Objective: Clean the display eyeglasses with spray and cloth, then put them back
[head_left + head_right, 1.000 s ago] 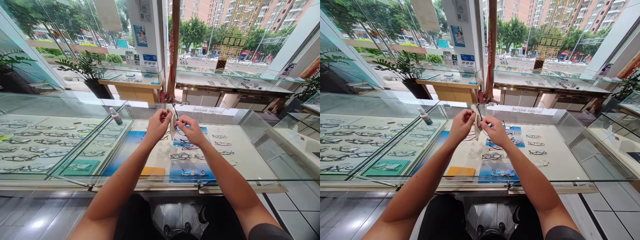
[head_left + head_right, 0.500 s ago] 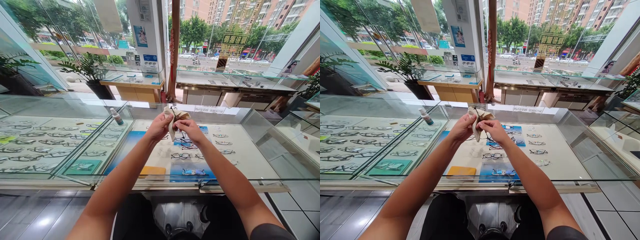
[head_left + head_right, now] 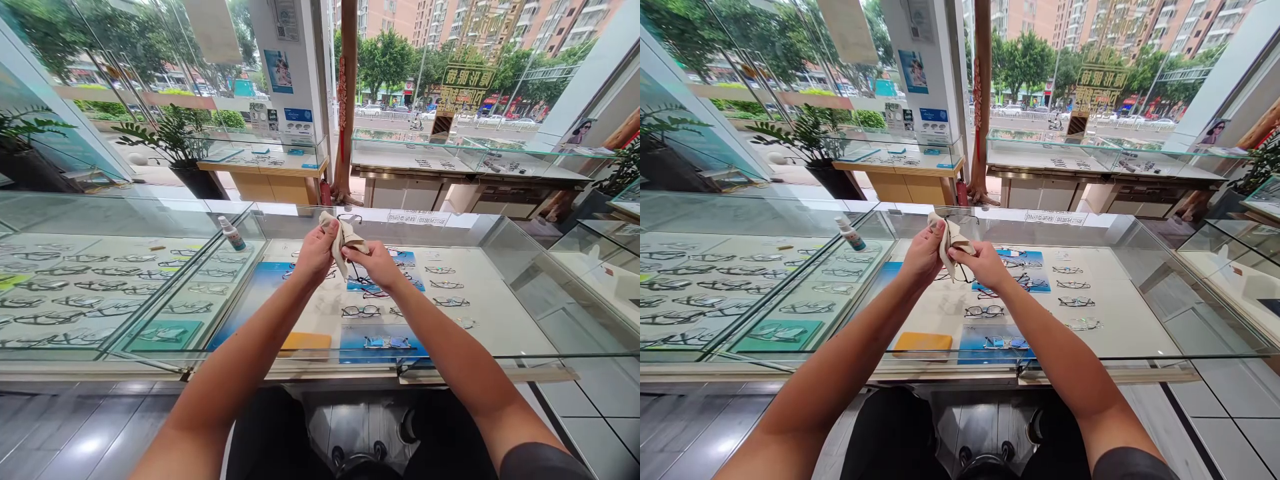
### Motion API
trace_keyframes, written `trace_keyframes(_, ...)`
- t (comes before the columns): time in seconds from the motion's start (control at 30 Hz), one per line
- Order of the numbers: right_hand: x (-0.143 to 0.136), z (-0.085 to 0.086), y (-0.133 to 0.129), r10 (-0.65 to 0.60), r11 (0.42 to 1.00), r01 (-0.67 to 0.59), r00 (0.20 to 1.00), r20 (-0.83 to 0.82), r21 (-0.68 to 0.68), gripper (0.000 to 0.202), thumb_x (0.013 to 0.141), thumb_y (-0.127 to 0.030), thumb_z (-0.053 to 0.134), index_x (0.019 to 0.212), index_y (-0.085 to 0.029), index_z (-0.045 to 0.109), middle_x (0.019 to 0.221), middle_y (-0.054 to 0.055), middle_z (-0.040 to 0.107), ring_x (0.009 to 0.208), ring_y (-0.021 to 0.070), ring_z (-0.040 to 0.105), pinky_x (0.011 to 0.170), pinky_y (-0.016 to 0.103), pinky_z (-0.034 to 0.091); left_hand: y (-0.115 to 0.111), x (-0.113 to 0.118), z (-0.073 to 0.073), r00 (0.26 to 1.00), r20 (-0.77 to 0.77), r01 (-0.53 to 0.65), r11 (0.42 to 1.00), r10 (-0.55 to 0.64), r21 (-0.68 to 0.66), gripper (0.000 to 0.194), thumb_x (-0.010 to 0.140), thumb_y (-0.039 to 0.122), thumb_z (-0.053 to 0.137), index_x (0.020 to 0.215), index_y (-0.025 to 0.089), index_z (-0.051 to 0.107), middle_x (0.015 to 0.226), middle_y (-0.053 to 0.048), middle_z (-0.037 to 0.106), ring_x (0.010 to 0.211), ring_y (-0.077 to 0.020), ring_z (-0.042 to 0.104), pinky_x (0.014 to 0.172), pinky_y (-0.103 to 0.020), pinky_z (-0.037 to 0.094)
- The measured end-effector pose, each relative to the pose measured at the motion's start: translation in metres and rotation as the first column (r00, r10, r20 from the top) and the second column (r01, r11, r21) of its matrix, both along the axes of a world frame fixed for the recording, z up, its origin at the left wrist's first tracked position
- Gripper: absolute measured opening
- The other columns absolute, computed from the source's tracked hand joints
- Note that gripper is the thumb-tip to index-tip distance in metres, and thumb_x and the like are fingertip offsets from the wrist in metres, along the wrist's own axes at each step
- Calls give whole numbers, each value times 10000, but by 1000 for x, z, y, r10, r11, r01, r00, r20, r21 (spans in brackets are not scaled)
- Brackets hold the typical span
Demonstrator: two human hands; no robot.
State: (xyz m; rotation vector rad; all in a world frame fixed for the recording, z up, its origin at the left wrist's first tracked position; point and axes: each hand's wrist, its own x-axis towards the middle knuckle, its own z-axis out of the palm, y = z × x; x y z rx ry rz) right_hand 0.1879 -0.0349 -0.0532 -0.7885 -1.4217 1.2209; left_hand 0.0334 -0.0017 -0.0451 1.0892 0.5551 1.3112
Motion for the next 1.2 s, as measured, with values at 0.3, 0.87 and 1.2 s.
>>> trace_keyframes(0.3, 21, 7, 9, -132, 987, 122, 987, -90, -101, 392, 789, -621, 837, 820, -231, 832, 984, 69, 804, 828, 169, 582, 712, 314, 446, 22, -20, -2, 999, -43, 13, 995, -17, -98, 468, 976, 576, 814, 1112, 130, 776, 1016, -132, 834, 996, -232, 800, 912, -325, 628)
trace_keyframes(0.87, -4, -12, 14, -257, 963, 211, 910, -325, -170, 537, 685, -692, 944, 953, -236, 853, 965, 48, 825, 919, 210, 719, 845, 346, 598, -8, 13, -20, 957, -155, 238, 969, -245, -60, 563, 751, 574, 1010, 972, 143, 722, 815, -20, 725, 738, -134, 652, 731, -259, 533)
trace_keyframes(1.2, -9, -10, 7, -265, 964, 261, 925, -274, -53, 325, 809, -559, 871, 896, -247, 893, 1006, 37, 803, 765, 142, 552, 735, 324, 507, -11, 23, -23, 988, -155, 2, 1000, 2, 26, 590, 822, 728, 885, 891, 195, 640, 703, 31, 609, 589, -109, 523, 560, -254, 448)
